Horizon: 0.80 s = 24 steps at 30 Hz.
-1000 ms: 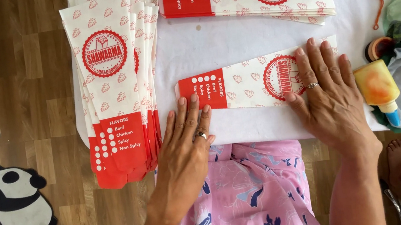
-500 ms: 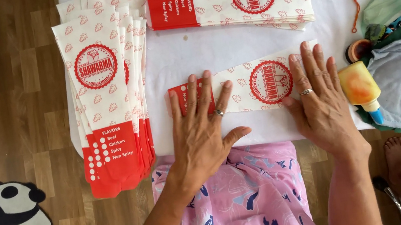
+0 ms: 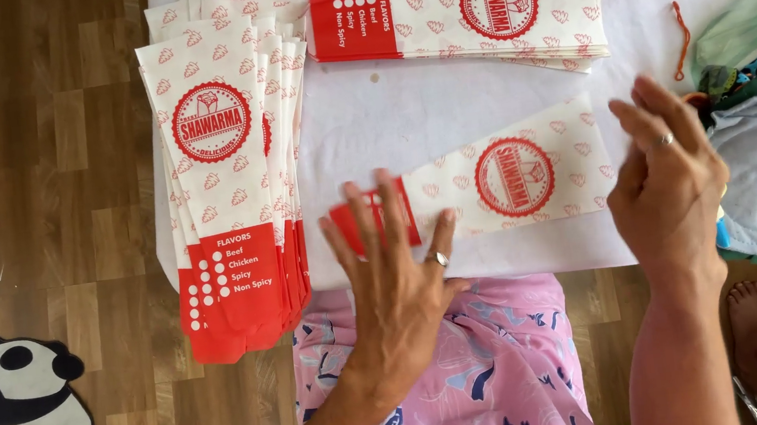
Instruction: Assembling paper shawarma sleeves by applying glue to the edges and folding them to seal.
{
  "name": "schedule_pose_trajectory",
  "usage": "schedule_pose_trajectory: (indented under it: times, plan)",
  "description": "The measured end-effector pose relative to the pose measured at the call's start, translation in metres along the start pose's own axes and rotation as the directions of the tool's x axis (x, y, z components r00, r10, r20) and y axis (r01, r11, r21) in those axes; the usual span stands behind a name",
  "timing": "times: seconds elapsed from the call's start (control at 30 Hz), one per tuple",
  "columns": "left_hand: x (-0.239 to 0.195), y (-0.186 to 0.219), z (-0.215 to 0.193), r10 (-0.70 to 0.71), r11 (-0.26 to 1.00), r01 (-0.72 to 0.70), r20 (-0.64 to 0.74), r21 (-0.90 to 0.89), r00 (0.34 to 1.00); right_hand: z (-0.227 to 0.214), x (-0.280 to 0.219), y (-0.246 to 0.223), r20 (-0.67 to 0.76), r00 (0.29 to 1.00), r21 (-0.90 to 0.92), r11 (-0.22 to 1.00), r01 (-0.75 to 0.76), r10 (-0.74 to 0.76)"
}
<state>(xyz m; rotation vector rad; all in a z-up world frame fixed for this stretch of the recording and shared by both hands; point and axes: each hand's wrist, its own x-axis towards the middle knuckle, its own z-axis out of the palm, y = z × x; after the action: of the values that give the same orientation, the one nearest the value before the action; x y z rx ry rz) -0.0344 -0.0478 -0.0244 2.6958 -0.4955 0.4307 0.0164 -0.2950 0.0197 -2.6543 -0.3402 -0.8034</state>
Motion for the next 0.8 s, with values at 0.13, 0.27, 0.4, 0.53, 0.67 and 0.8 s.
schedule_pose_trajectory:
  times: [0.13,0.27,0.4,0.53,0.67,0.8]
  plan:
    - [-0.002,0.011,-0.030,0.131,0.983,-0.137,-0.057,-0.120,0.990,0.011,0.046,-0.002,0.042,0.997,0.082,0.994,0.067,-0.071]
    - [0.002,0.002,-0.075,-0.022,0.910,-0.001,-0.052,-0.415,0.998,0.044,0.077,0.015,0.153,0.978,0.198,0.974,0.109,-0.141]
    - [0.004,-0.033,-0.109,-0.428,0.746,0.311,-0.067,-0.589,0.901,0.061,0.094,0.010,0.243,0.950,0.159,0.974,0.159,-0.194]
    - [0.006,-0.072,-0.117,-0.563,0.784,0.425,-0.231,-0.452,0.793,0.060,0.080,0.007,0.167,0.966,0.043,0.980,0.194,-0.199]
    - [-0.001,-0.103,-0.109,-0.463,0.876,0.481,-0.323,-0.026,0.826,0.035,0.043,-0.008,0.079,0.980,0.036,0.983,0.183,-0.185]
    - [0.006,-0.091,-0.103,-0.365,0.880,0.441,-0.340,0.178,0.867,0.004,-0.003,-0.030,0.155,0.980,0.125,0.986,0.108,-0.127]
